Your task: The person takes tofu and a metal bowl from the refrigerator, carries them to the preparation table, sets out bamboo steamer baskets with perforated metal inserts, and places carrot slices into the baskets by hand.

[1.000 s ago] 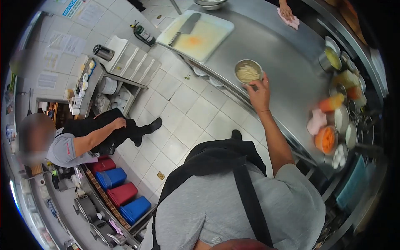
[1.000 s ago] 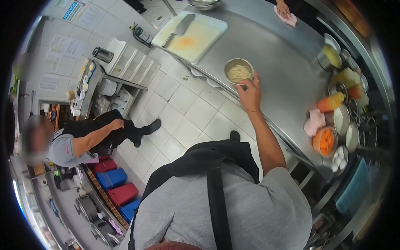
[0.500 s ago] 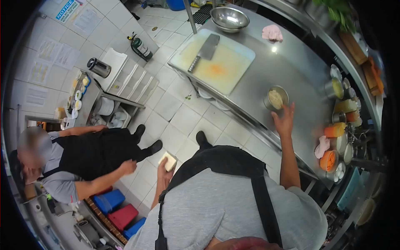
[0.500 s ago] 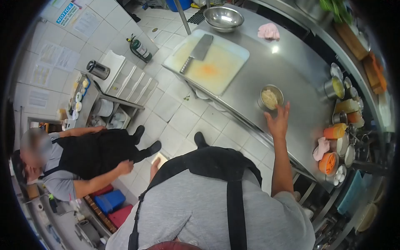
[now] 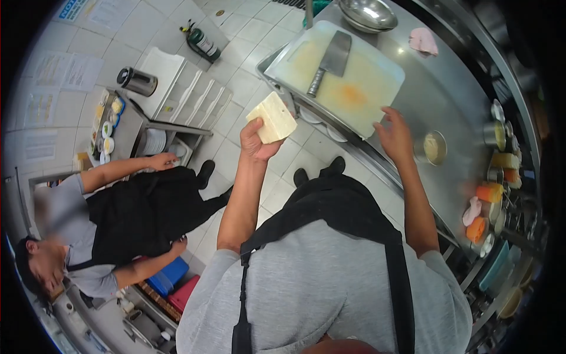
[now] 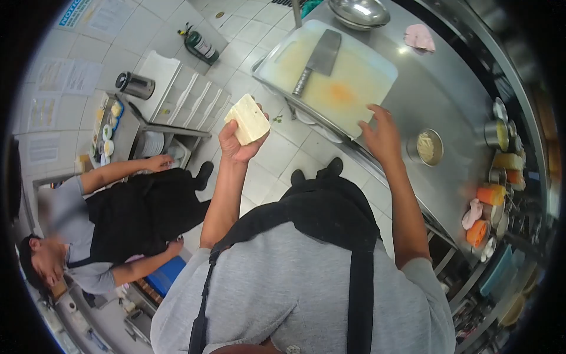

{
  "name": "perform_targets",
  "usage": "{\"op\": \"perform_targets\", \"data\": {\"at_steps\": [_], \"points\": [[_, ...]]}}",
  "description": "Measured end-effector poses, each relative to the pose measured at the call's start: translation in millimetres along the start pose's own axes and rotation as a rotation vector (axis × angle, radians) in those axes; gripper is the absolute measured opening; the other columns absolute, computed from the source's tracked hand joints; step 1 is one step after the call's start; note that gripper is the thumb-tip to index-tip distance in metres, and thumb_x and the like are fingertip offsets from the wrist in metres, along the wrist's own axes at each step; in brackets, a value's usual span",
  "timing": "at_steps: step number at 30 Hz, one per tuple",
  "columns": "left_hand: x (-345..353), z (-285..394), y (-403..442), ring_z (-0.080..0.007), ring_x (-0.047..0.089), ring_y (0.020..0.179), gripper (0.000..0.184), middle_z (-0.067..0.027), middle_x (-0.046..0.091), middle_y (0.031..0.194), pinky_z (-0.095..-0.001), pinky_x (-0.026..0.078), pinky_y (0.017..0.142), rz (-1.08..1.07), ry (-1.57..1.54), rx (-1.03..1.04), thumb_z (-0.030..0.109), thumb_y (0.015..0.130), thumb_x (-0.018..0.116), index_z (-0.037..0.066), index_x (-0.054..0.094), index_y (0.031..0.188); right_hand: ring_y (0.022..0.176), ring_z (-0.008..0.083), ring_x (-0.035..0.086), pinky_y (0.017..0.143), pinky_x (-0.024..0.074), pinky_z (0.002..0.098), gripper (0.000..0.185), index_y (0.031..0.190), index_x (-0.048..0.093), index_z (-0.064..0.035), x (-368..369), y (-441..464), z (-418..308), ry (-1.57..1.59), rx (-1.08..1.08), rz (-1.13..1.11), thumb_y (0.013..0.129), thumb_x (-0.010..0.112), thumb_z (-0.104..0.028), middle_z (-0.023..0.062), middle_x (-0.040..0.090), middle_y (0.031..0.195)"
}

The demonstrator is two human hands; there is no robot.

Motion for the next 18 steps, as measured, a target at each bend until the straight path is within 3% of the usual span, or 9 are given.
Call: {"op": "perform_targets", "data": {"at_steps": [2, 4, 6, 8, 10, 14, 16, 17, 18], "points": [[22, 3, 11, -0.0377, 0.06, 0.123, 0.082, -0.0153, 0.062, 0.132, -0.0533, 0.053, 0.105, -0.307, -0.038, -0.083, 0.026, 0.078, 0.088, 0.009, 0.048, 0.148, 0.115, 0.0314, 0.066, 0.095, 0.0544, 0.0415, 0.055, 0.139, 0.057, -0.0077, 42, 31, -12, 0.034, -0.052, -0.088, 0.09, 0.077, -0.021, 0.0182, 0.064, 0.131], [40, 3, 13, -0.0358, 0.061, 0.119, 0.082, -0.0127, 0.062, 0.129, -0.0511, 0.055, 0.099, -0.307, 0.004, -0.1, 0.027, 0.079, 0.088, 0.01, 0.048, 0.148, 0.114, 0.0325, 0.066, 0.097, 0.0537, 0.0423, 0.057, 0.141, 0.057, -0.0083, 74, 67, -35, 0.085, -0.115, -0.153, 0.09, 0.077, -0.023, 0.0191, 0.064, 0.131], [63, 2, 14, -0.034, 0.061, 0.116, 0.077, -0.0116, 0.061, 0.127, -0.0476, 0.055, 0.094, -0.449, -0.021, -0.162, 0.028, 0.078, 0.089, 0.011, 0.051, 0.143, 0.118, 0.0389, 0.064, 0.099, 0.0518, 0.0476, 0.06, 0.146, 0.053, -0.0101, 93, 93, -58, 0.055, -0.098, -0.284, 0.092, 0.072, -0.03, 0.022, 0.063, 0.131], [79, 1, 22, -0.0329, 0.061, 0.113, 0.073, -0.0105, 0.062, 0.124, -0.0457, 0.055, 0.092, -0.423, 0.026, -0.172, 0.029, 0.078, 0.09, 0.012, 0.054, 0.139, 0.117, 0.0402, 0.064, 0.099, 0.052, 0.0474, 0.065, 0.148, 0.05, -0.011, 113, 114, -62, 0.065, -0.149, -0.279, 0.093, 0.072, -0.036, 0.0229, 0.062, 0.128], [86, 0, 24, -0.0325, 0.061, 0.113, 0.072, -0.0094, 0.062, 0.123, -0.0456, 0.055, 0.093, -0.429, 0.076, -0.195, 0.03, 0.076, 0.091, 0.013, 0.054, 0.136, 0.118, 0.0395, 0.064, 0.096, 0.0534, 0.0484, 0.069, 0.15, 0.048, -0.0109, 121, 122, -70, -0.114, 0.009, -0.384, 0.093, 0.073, -0.04, 0.023, 0.062, 0.127], [93, -1, 37, -0.0321, 0.061, 0.113, 0.071, -0.0087, 0.062, 0.123, -0.0458, 0.055, 0.093, -0.344, 0.134, -0.183, 0.029, 0.075, 0.092, 0.014, 0.056, 0.134, 0.116, 0.0385, 0.065, 0.093, 0.0539, 0.0516, 0.064, 0.145, 0.053, -0.0099, 122, 120, -68, -0.044, 0.012, -0.324, 0.094, 0.073, -0.043, 0.022, 0.062, 0.125], [91, -2, 48, -0.0321, 0.06, 0.113, 0.074, -0.009, 0.063, 0.123, -0.0464, 0.055, 0.092, -0.349, 0.129, -0.176, 0.029, 0.074, 0.092, 0.014, 0.056, 0.136, 0.102, 0.0334, 0.069, 0.084, 0.0571, 0.0471, 0.048, 0.132, 0.063, -0.0077, 87, 115, -86, 0.225, -0.188, -0.091, 0.093, 0.076, -0.033, 0.0191, 0.063, 0.119], [88, -1, 52, -0.0334, 0.062, 0.115, 0.075, -0.0101, 0.063, 0.126, -0.0477, 0.055, 0.094, -0.27, 0.146, -0.158, 0.027, 0.073, 0.092, 0.012, 0.056, 0.138, 0.102, 0.0334, 0.069, 0.084, 0.0571, 0.0471, 0.048, 0.132, 0.063, -0.0077, 66, 111, -97, 0.21, -0.19, -0.081, 0.093, 0.076, -0.033, 0.0191, 0.063, 0.119], [85, 1, 58, -0.0347, 0.063, 0.116, 0.076, -0.0112, 0.063, 0.129, -0.0491, 0.056, 0.096, -0.195, 0.16, -0.144, 0.026, 0.073, 0.091, 0.011, 0.056, 0.139, 0.093, 0.0309, 0.069, 0.079, 0.0571, 0.0427, 0.039, 0.123, 0.066, -0.007, 36, 109, -116, 0.46, -0.245, -0.045, 0.092, 0.078, -0.027, 0.0166, 0.064, 0.113]]}}
Point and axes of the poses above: each hand's wrist, its own y-axis towards the middle knuckle, its own x-axis out of the palm, z = x × y, the point moved 4 cm from there along y, towards the middle knuckle
